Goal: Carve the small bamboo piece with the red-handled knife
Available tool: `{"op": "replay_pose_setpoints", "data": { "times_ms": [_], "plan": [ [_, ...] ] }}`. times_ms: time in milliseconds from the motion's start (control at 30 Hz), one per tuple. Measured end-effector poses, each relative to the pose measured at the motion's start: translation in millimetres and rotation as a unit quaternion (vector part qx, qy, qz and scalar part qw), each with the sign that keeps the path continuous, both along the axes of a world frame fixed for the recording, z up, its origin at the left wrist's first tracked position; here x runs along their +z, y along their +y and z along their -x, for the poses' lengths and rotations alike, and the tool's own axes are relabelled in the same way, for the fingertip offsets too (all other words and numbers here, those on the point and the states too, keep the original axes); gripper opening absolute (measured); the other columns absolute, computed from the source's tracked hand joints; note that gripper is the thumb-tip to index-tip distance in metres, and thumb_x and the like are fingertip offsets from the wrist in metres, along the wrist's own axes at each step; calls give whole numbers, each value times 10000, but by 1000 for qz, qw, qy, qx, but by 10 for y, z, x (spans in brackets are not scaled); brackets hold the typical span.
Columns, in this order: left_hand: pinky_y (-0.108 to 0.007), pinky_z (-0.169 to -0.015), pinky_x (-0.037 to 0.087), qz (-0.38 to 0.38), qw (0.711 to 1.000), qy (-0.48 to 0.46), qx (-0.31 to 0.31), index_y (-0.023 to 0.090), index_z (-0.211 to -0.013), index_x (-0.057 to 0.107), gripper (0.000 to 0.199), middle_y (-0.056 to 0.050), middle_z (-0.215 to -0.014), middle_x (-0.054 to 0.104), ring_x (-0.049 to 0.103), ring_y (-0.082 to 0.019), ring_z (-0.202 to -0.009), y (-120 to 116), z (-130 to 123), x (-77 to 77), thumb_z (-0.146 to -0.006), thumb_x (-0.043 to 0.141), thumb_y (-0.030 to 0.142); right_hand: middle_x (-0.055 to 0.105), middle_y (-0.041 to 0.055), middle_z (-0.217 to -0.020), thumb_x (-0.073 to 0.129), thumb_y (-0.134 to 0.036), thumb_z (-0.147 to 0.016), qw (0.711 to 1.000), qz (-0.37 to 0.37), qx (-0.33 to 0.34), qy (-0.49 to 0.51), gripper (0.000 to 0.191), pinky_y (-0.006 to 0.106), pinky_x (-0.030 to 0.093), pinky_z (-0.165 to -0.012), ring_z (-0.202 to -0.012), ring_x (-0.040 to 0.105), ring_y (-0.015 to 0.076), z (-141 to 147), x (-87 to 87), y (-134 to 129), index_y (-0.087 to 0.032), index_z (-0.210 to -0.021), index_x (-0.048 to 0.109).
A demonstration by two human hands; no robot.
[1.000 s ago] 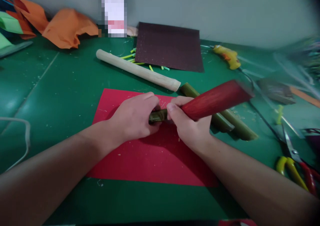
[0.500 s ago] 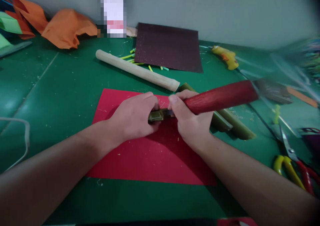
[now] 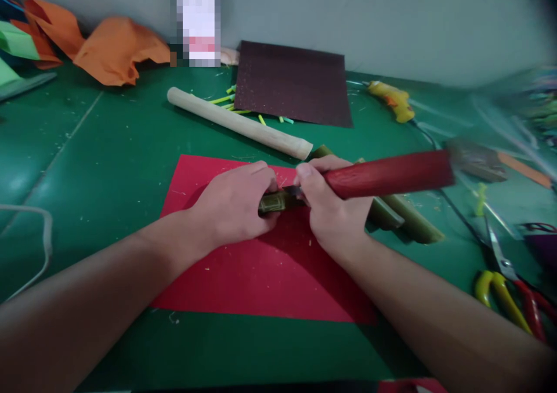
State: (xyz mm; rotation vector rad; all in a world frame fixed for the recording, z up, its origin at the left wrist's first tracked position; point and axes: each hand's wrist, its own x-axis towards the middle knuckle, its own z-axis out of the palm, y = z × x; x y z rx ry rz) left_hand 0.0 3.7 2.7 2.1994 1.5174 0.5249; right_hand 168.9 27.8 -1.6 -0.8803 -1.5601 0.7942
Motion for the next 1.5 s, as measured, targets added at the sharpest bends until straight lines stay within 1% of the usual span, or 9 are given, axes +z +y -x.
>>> {"op": "replay_pose_setpoints", "data": {
  "times_ms": [100,233,600,700,867,1000,1167,1333,1500],
  "plan": [
    [-331,-612,353,4,1000,-3,-1,210,-868,555,163,-20,-872,567,539,-194,-757,0,-6,6,-783,654,306,547,-30,-544,669,-193,-862,1000,-3,14,-20,270,287,451,-484,-485,499,111,-22,-6,18,-260,-607,607],
    [-326,-594,336,8,1000,4,-1,210,-862,543,170,-15,-860,555,515,-183,-729,3,-5,18,-769,662,290,544,-26,-550,645,-150,-857,998,-13,41,-54,303,282,436,-471,-500,515,116,-40,-4,-5,-251,-582,569],
    [-324,-574,300,25,1000,18,-2,219,-821,474,202,-9,-834,503,463,-175,-706,6,-23,49,-762,655,286,526,-43,-535,633,-139,-851,995,-34,74,-60,306,261,424,-460,-488,504,104,-35,-42,-12,-246,-594,505],
    [-328,-579,302,21,1000,19,-1,220,-826,476,201,-9,-838,498,464,-178,-713,10,-25,51,-764,655,289,526,-46,-532,647,-131,-850,996,-34,68,-55,307,265,420,-455,-482,501,105,-30,-50,-23,-249,-599,516],
    [-334,-599,314,12,1000,14,5,216,-831,501,192,-13,-850,525,489,-179,-717,13,-15,30,-777,661,307,630,-32,-611,689,-149,-826,1000,-22,22,-5,223,283,475,-511,-550,589,127,-1,-39,-36,-260,-646,618],
    [-331,-614,348,7,1000,1,1,213,-849,537,177,-14,-862,550,517,-184,-738,2,-5,7,-768,669,299,577,-24,-574,677,-191,-840,1000,-5,-3,2,244,285,465,-508,-534,536,120,2,-15,-7,-248,-610,619],
    [-330,-604,341,4,1000,13,-1,210,-865,553,168,-15,-859,557,515,-178,-722,7,-15,8,-778,666,298,524,-37,-545,641,-164,-836,999,13,40,-31,284,265,427,-485,-501,494,103,-26,8,-16,-235,-574,558],
    [-330,-577,329,11,1000,27,-3,212,-861,551,165,-26,-864,565,532,-190,-733,6,-19,44,-790,654,320,513,-37,-525,645,-167,-835,996,-12,63,-62,310,261,417,-460,-484,492,109,-43,-10,-27,-240,-562,516],
    [-334,-572,328,14,999,32,3,213,-859,551,165,-30,-870,578,535,-189,-723,11,-18,47,-782,654,316,551,-33,-547,661,-195,-849,997,-10,48,-60,287,275,436,-467,-498,518,121,-35,-34,-46,-247,-593,543]
  ]
}}
